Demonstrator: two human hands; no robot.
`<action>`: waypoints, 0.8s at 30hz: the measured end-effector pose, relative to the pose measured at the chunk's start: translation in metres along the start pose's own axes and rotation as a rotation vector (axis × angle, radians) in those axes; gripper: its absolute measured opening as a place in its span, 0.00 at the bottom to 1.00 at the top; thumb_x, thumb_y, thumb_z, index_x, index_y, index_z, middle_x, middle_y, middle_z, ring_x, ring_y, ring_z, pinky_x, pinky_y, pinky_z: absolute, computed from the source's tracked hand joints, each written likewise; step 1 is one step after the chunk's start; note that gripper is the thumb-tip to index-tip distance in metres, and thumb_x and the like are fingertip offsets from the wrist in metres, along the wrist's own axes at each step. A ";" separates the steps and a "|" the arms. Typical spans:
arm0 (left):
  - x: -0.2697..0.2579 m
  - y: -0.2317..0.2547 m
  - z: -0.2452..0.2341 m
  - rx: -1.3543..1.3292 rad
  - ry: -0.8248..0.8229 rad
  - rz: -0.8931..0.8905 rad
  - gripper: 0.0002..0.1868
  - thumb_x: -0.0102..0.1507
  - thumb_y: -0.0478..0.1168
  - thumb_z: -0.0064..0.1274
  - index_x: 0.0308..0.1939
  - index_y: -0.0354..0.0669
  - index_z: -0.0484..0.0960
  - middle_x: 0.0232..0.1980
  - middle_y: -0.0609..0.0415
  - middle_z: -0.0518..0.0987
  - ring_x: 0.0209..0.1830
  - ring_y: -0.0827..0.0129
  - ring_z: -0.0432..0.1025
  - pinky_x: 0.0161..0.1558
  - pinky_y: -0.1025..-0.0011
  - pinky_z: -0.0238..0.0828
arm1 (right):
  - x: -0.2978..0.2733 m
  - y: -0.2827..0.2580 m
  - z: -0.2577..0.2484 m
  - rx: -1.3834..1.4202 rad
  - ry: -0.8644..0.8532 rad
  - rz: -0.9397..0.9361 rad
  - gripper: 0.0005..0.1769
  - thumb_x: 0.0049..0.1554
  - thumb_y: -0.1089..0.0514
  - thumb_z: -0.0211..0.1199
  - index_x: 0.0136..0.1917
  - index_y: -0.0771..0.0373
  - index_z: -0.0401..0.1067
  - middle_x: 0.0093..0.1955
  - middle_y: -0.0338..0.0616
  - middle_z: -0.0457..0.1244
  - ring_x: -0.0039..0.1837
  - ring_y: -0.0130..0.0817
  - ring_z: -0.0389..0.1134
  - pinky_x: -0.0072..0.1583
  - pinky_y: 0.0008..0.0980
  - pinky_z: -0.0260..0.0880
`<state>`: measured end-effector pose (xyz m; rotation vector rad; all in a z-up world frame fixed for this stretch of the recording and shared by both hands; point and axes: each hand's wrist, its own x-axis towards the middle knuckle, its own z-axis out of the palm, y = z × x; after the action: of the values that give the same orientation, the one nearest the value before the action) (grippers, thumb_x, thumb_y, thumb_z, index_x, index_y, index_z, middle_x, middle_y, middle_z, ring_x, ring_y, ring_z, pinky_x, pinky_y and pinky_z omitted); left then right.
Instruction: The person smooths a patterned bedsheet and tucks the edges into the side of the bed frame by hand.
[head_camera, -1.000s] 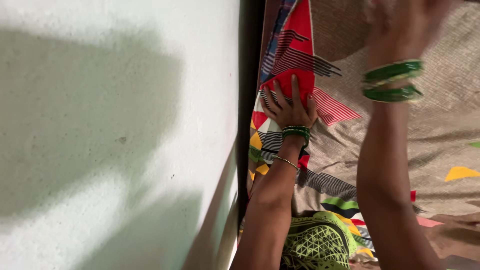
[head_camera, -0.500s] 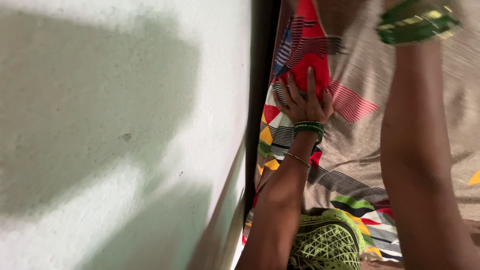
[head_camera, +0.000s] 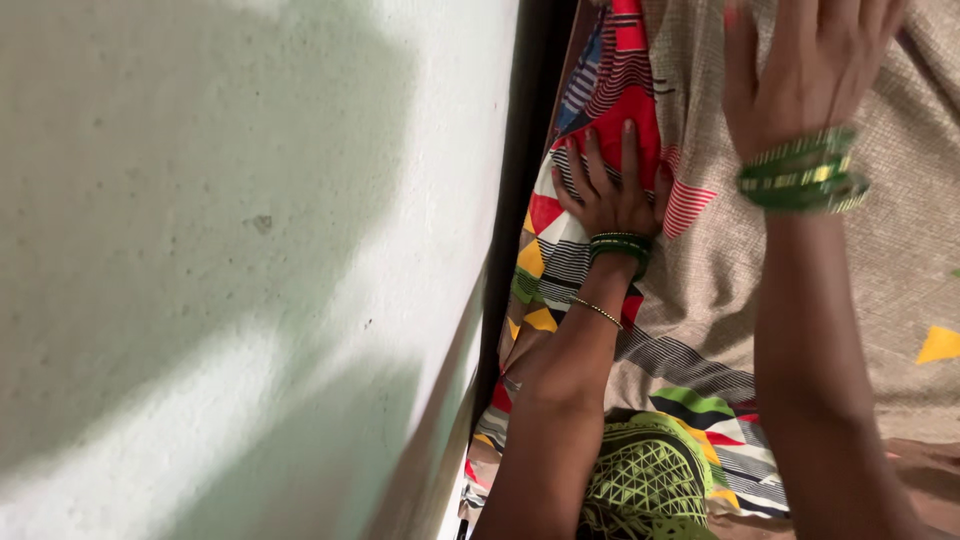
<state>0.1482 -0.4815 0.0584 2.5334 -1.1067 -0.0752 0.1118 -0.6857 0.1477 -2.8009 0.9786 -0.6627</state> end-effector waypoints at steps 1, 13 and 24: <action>0.000 0.000 0.001 0.022 -0.010 0.003 0.34 0.70 0.60 0.43 0.78 0.56 0.63 0.81 0.41 0.56 0.83 0.40 0.51 0.81 0.32 0.40 | -0.019 -0.007 -0.002 -0.058 -0.090 0.109 0.26 0.68 0.51 0.52 0.76 0.65 0.66 0.73 0.58 0.59 0.74 0.56 0.58 0.72 0.64 0.51; 0.000 -0.001 0.007 0.040 0.071 0.012 0.36 0.68 0.63 0.44 0.79 0.60 0.61 0.82 0.43 0.57 0.82 0.39 0.53 0.79 0.31 0.44 | -0.008 -0.057 -0.039 0.147 -0.491 0.479 0.32 0.68 0.46 0.44 0.84 0.47 0.55 0.86 0.61 0.41 0.85 0.61 0.32 0.78 0.70 0.20; 0.012 0.004 -0.035 -0.223 0.233 -0.261 0.35 0.65 0.60 0.52 0.74 0.61 0.64 0.62 0.43 0.72 0.57 0.50 0.71 0.56 0.48 0.66 | -0.034 -0.049 -0.031 0.159 -0.257 0.332 0.31 0.71 0.48 0.51 0.83 0.60 0.55 0.81 0.75 0.42 0.80 0.76 0.36 0.77 0.73 0.27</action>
<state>0.1608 -0.4814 0.0931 2.3966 -0.6391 0.0262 0.1028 -0.6246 0.1750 -2.4274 1.2341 -0.3136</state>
